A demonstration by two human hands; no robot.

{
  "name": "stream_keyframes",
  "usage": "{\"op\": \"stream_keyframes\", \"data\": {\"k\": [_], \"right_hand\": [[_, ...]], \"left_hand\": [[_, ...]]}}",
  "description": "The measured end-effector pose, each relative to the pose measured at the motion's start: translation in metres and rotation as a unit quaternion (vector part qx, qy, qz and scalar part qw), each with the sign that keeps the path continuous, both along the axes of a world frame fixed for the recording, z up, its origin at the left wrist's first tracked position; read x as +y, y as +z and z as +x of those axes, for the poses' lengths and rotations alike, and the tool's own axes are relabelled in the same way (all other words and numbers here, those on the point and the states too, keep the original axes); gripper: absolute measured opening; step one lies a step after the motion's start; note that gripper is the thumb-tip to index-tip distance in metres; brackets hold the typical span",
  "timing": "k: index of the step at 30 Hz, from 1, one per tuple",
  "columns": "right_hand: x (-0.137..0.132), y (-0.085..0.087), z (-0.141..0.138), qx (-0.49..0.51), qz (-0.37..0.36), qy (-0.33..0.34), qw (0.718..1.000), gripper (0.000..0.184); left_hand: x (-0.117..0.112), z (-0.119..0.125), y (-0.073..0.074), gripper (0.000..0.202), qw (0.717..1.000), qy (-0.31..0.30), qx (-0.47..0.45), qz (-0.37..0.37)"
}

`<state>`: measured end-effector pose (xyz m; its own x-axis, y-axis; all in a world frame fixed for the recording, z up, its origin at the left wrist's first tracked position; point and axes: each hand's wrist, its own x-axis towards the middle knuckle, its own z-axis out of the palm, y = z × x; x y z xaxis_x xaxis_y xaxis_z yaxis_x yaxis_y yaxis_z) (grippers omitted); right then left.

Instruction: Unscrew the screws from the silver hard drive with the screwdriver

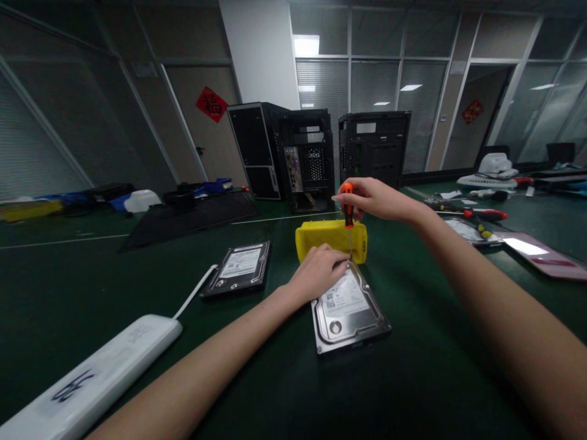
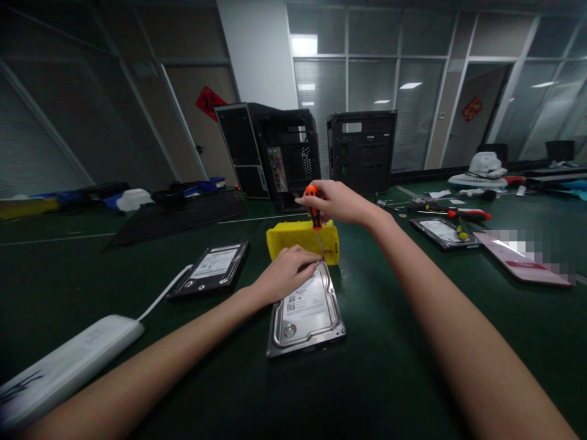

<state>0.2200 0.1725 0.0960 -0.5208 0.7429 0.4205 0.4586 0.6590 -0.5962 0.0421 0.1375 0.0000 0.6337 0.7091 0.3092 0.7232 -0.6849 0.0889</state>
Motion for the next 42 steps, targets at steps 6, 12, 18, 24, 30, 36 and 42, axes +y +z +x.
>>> {"op": "stream_keyframes", "data": {"k": [6, 12, 18, 24, 30, 36, 42], "right_hand": [[0.0016, -0.0011, -0.0006, 0.000, 0.002, 0.003, 1.000, 0.023], [0.0006, -0.0019, 0.0003, 0.003, 0.051, 0.020, 0.998, 0.026], [0.0003, -0.0009, -0.0001, -0.015, 0.056, 0.021, 0.998, 0.019], [0.0009, -0.0015, 0.0006, -0.014, 0.059, 0.023, 0.998, 0.021], [0.0008, -0.0010, 0.0005, -0.016, 0.061, 0.021, 0.998, 0.021], [-0.0004, -0.0018, -0.0011, -0.018, 0.064, 0.017, 0.998, 0.022], [-0.0045, 0.0006, -0.0013, -0.024, 0.053, 0.024, 0.998, 0.021]], "left_hand": [[-0.0004, 0.0011, 0.0005, 0.031, 1.000, -0.005, -0.001, 0.000], [0.0002, 0.0008, -0.0007, 0.030, 1.000, -0.008, -0.003, 0.002], [0.0019, 0.0000, -0.0014, 0.031, 1.000, -0.012, -0.003, 0.002], [0.0009, 0.0009, -0.0010, 0.031, 1.000, -0.011, -0.001, -0.001], [0.0007, 0.0010, -0.0003, 0.032, 1.000, -0.007, -0.004, -0.004], [0.0009, 0.0010, -0.0005, 0.032, 1.000, -0.010, -0.003, -0.002], [0.0011, 0.0018, -0.0009, 0.031, 1.000, -0.007, 0.001, -0.001]]}}
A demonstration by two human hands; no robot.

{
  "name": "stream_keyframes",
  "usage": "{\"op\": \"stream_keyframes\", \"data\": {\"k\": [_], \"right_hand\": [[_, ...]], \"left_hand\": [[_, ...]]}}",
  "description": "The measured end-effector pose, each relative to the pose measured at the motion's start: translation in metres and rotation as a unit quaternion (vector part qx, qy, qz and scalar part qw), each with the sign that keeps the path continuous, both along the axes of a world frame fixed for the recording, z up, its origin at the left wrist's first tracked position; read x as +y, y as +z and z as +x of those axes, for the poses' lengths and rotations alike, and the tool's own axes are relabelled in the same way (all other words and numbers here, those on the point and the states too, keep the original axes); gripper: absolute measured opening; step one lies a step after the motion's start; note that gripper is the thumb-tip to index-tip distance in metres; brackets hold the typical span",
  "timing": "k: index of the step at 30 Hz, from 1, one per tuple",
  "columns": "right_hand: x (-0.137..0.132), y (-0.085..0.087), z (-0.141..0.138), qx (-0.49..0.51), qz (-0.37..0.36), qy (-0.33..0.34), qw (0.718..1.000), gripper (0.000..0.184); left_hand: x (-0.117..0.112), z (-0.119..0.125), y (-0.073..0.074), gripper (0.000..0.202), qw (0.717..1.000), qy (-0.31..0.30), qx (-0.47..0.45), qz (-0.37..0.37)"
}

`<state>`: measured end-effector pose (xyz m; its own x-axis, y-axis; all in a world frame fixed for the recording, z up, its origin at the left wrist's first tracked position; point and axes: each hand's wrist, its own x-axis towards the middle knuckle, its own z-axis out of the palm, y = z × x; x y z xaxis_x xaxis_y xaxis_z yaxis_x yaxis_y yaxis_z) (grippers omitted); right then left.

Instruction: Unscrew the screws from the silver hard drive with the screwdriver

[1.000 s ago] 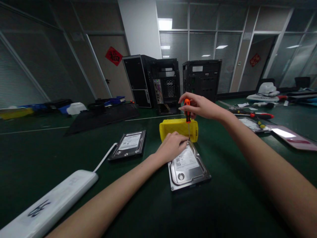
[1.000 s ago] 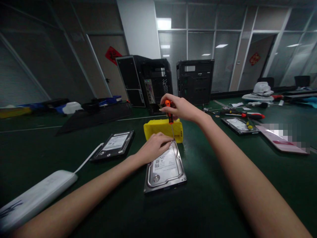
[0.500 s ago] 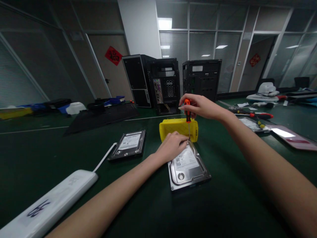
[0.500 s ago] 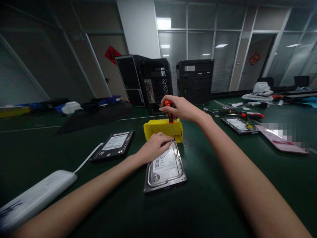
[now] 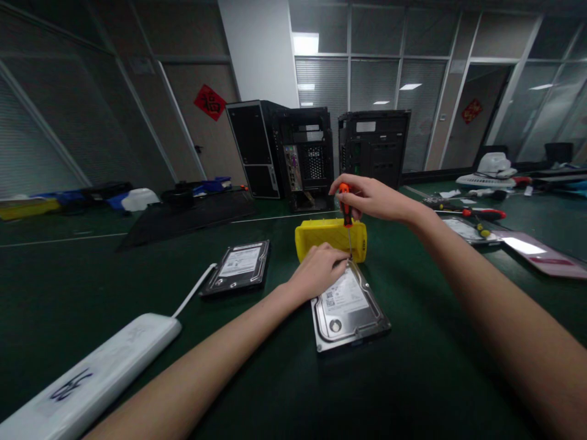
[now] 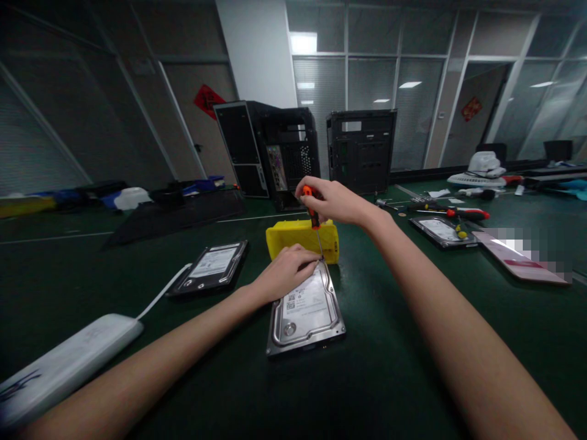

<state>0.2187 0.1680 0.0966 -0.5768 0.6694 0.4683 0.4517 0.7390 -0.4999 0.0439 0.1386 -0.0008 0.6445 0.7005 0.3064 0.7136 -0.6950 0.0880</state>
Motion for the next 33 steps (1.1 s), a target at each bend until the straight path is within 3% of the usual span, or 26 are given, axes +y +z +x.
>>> {"op": "stream_keyframes", "data": {"k": [21, 33], "right_hand": [[0.0033, -0.0016, 0.0018, 0.011, 0.000, -0.005, 1.000, 0.015], [0.0055, -0.0076, -0.0018, 0.026, 0.045, -0.029, 0.998, 0.021]], "left_hand": [[0.0029, 0.0003, -0.0013, 0.031, 1.000, -0.020, 0.003, 0.008], [0.0030, -0.0003, -0.0023, 0.032, 1.000, -0.011, -0.002, 0.014]]}}
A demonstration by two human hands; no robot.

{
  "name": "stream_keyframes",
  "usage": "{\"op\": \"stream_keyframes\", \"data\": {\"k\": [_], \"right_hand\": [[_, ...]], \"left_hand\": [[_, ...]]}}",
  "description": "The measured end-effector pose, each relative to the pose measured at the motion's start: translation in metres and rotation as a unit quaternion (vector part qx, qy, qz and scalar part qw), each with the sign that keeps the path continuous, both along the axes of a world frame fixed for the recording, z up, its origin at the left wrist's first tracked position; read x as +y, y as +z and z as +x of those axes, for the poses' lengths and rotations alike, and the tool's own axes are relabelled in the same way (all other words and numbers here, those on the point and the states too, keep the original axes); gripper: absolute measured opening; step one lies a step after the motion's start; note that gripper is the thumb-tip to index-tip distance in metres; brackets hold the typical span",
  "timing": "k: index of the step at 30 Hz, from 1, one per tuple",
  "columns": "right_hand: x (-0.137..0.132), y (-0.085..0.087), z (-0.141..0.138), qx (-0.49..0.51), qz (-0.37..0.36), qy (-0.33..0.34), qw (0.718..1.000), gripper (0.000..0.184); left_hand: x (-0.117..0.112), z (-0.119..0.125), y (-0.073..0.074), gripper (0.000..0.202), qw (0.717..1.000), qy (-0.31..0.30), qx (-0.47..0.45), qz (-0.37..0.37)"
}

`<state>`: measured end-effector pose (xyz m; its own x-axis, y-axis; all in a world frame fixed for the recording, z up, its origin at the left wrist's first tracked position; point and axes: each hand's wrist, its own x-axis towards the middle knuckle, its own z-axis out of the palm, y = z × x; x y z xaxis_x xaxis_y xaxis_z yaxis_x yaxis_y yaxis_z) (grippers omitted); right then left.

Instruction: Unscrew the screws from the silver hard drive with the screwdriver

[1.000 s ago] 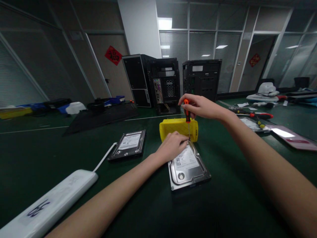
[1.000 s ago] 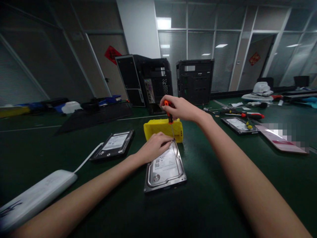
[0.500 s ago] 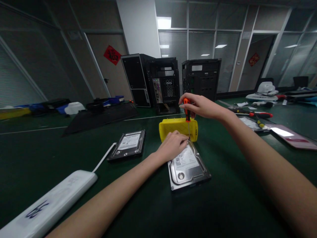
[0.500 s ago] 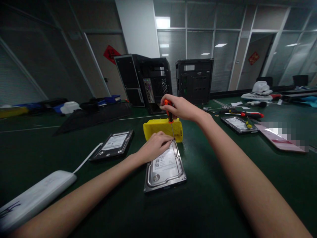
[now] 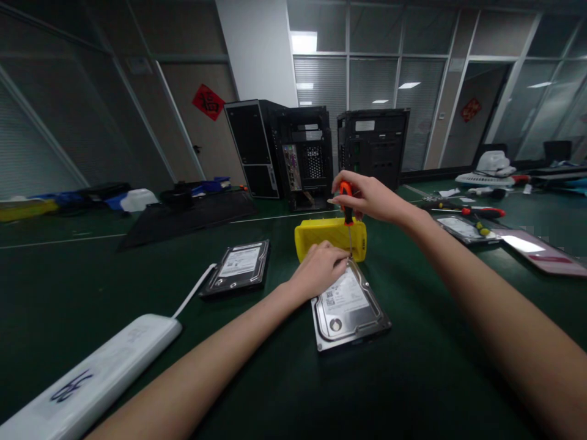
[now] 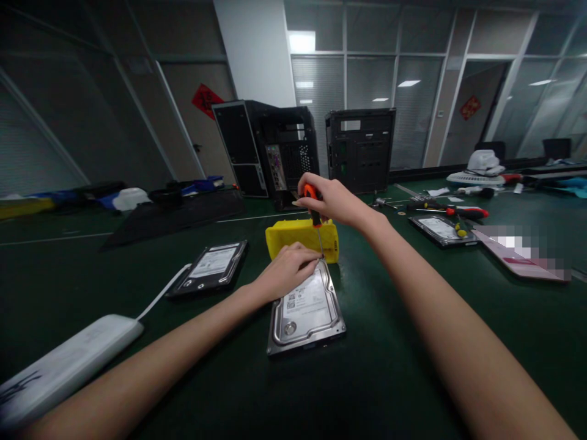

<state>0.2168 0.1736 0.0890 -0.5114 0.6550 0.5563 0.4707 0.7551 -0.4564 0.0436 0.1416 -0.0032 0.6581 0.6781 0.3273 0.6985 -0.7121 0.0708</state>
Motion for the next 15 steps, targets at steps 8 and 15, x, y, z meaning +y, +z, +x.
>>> {"op": "stream_keyframes", "data": {"k": [8, 15], "right_hand": [[-0.004, 0.007, 0.002, 0.008, -0.070, 0.041, 0.997, 0.028], [-0.005, 0.011, 0.003, 0.011, -0.062, 0.032, 0.998, 0.019]], "left_hand": [[0.001, -0.002, -0.001, 0.033, 1.000, 0.010, -0.020, -0.005], [0.000, -0.003, 0.001, 0.032, 1.000, 0.009, -0.016, 0.000]]}}
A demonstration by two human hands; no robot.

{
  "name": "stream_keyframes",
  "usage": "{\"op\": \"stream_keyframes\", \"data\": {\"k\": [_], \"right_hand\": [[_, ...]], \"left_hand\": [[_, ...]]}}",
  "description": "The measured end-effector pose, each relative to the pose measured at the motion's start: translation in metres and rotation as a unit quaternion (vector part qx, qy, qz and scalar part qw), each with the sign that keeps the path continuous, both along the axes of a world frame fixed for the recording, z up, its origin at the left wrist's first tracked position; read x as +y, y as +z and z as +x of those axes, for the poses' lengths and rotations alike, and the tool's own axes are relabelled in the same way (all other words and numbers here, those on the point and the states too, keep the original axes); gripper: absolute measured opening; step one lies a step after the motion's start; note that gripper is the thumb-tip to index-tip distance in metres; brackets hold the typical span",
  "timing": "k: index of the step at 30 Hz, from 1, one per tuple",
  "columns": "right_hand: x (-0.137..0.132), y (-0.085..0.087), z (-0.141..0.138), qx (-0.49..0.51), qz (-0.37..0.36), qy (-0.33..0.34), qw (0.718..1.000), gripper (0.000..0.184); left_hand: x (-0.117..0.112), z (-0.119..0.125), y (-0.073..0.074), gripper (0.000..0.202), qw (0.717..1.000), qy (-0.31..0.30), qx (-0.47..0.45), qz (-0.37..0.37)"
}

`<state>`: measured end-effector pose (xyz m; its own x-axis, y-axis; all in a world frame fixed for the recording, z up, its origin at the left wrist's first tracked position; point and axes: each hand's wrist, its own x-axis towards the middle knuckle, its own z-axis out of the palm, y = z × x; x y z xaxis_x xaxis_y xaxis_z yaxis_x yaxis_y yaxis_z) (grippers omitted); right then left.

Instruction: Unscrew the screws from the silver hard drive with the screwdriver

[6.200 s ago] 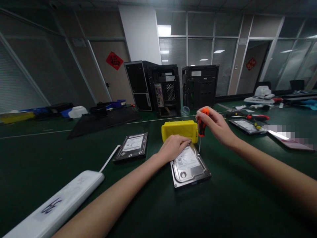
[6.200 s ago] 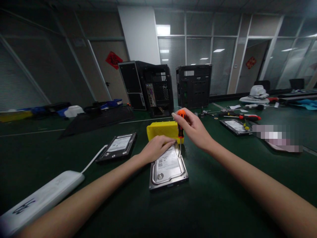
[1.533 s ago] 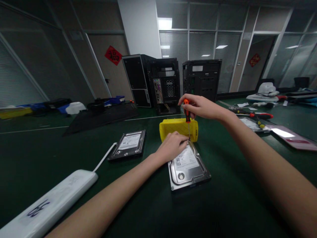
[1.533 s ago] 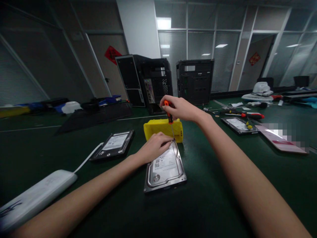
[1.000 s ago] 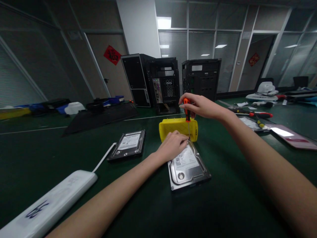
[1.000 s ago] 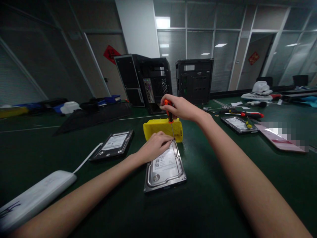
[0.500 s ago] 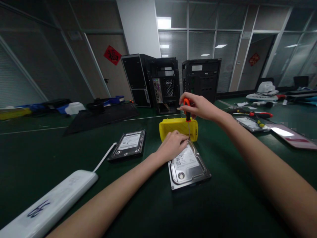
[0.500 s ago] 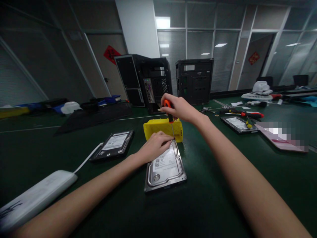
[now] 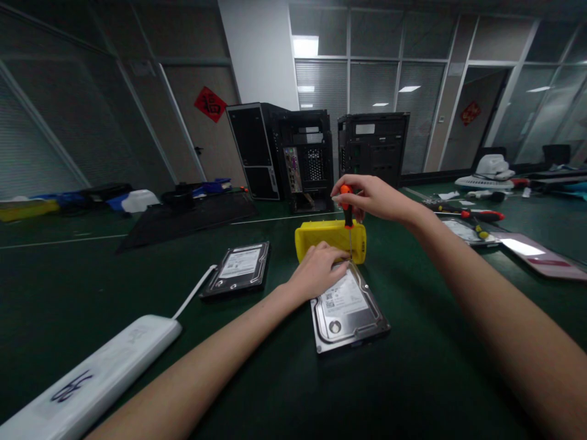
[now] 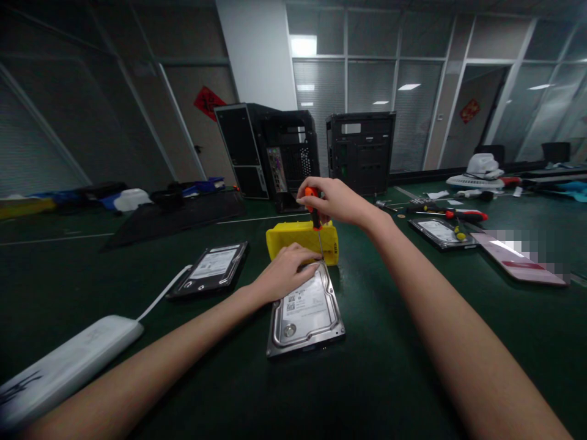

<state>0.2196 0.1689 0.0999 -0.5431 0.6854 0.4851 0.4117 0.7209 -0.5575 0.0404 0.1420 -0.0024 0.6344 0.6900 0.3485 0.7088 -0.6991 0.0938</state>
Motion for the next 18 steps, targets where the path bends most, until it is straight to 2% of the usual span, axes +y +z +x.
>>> {"op": "stream_keyframes", "data": {"k": [6, 11, 18], "right_hand": [[0.0042, -0.0040, 0.0032, 0.006, 0.019, -0.013, 1.000, 0.017], [0.0033, -0.0034, 0.0018, -0.006, 0.040, -0.017, 0.999, 0.026], [0.0070, -0.0077, -0.0006, -0.002, 0.035, -0.028, 0.999, 0.027]], "left_hand": [[0.0001, -0.0005, -0.0002, 0.029, 1.000, -0.007, 0.008, 0.009], [0.0001, -0.0002, -0.0006, 0.028, 1.000, -0.008, 0.000, 0.006], [-0.0040, 0.0003, 0.0032, 0.019, 0.999, 0.028, -0.046, 0.003]]}}
